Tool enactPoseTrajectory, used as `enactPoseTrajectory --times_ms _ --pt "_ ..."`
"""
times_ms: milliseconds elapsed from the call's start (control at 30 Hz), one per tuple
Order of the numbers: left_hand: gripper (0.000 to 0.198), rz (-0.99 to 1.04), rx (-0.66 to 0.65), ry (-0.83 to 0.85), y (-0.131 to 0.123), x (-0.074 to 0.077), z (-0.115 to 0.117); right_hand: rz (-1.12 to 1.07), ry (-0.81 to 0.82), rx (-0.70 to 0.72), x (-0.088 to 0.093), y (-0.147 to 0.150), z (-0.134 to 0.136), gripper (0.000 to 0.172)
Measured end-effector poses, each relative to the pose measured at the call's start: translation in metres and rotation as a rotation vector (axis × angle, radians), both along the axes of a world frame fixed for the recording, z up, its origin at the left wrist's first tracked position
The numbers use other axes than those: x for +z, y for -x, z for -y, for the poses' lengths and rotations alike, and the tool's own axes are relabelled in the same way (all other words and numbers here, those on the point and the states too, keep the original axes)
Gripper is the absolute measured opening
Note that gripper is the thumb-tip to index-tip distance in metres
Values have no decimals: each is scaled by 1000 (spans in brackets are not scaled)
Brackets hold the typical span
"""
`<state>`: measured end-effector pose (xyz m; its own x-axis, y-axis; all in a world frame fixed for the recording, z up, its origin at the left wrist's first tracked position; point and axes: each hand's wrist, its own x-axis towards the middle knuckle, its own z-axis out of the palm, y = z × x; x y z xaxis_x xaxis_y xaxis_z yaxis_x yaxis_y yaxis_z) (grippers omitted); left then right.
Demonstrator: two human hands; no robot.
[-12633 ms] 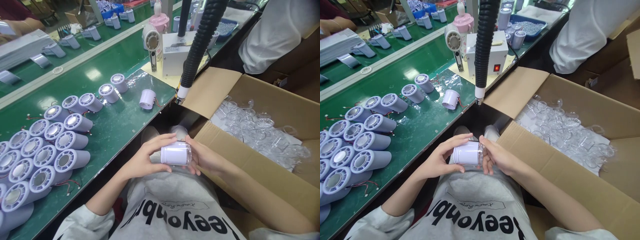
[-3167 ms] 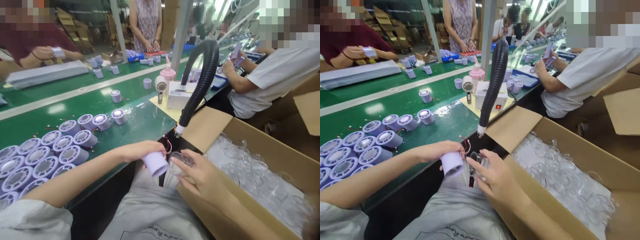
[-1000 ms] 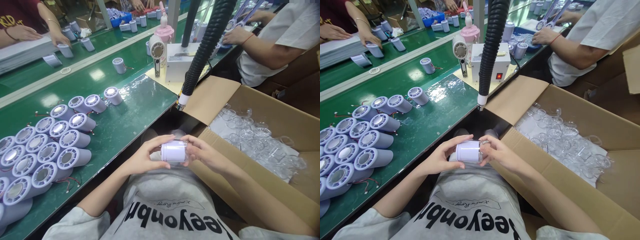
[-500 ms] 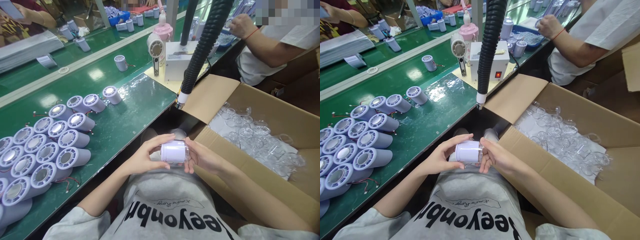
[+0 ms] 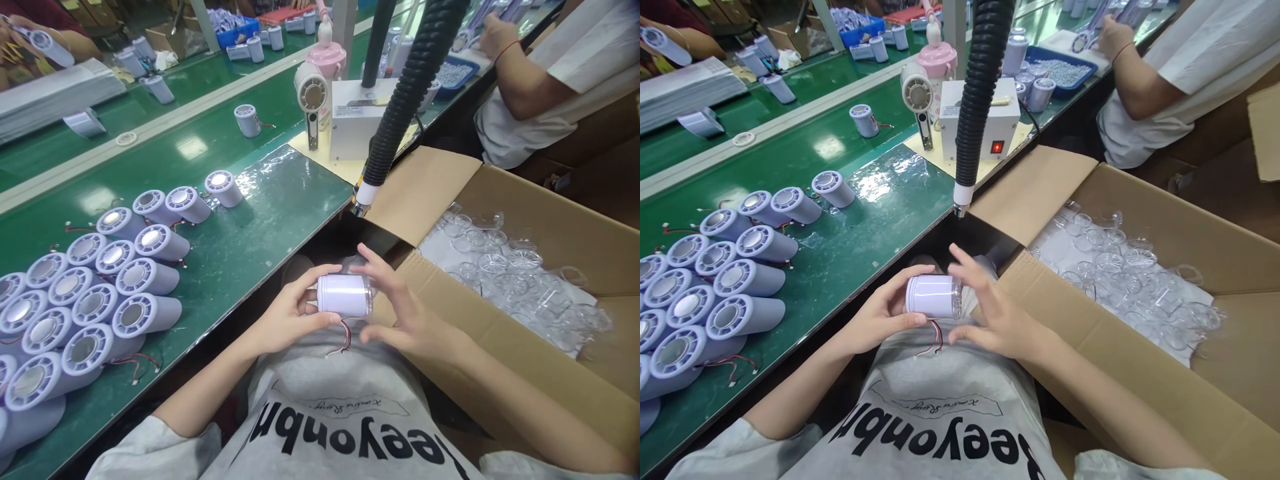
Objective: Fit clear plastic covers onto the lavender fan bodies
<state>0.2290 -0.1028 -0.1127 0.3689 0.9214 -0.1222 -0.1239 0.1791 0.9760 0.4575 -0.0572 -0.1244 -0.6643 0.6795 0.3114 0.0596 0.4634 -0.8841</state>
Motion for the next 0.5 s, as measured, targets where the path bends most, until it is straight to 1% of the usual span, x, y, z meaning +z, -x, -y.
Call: enactPoseTrajectory --times_ms 33,67,100,133,167,233,267,300,333,400,500 --pt "61 18 -13 24 0 0 0 13 -152 27 0 -2 0 58" --pt "62 24 -28 36 1 0 0 27 -240 48 -1 -3 -1 54" --pt "63 16 -44 32 2 0 0 37 -258 56 0 -5 -1 53" --pt "66 -6 -60 8 2 1 -1 42 -202 51 0 -6 0 54" --pt "69 -34 -76 -29 3 1 -1 43 -88 42 1 -6 0 55" --pt "76 -74 -111 -92 5 4 -2 13 197 27 4 -7 1 52" --pt "77 -78 -128 -98 5 5 -2 -10 317 20 5 -7 2 49" --pt "76 -70 -140 -88 6 6 -3 -29 401 11 7 -6 2 47" --pt "75 -53 -144 -68 6 6 -2 -41 445 2 9 -6 2 45" --pt "74 -17 -139 -17 6 4 -2 -35 459 -10 11 -5 2 45" --pt "79 19 -150 72 3 -5 1 12 502 -15 9 -2 4 47"
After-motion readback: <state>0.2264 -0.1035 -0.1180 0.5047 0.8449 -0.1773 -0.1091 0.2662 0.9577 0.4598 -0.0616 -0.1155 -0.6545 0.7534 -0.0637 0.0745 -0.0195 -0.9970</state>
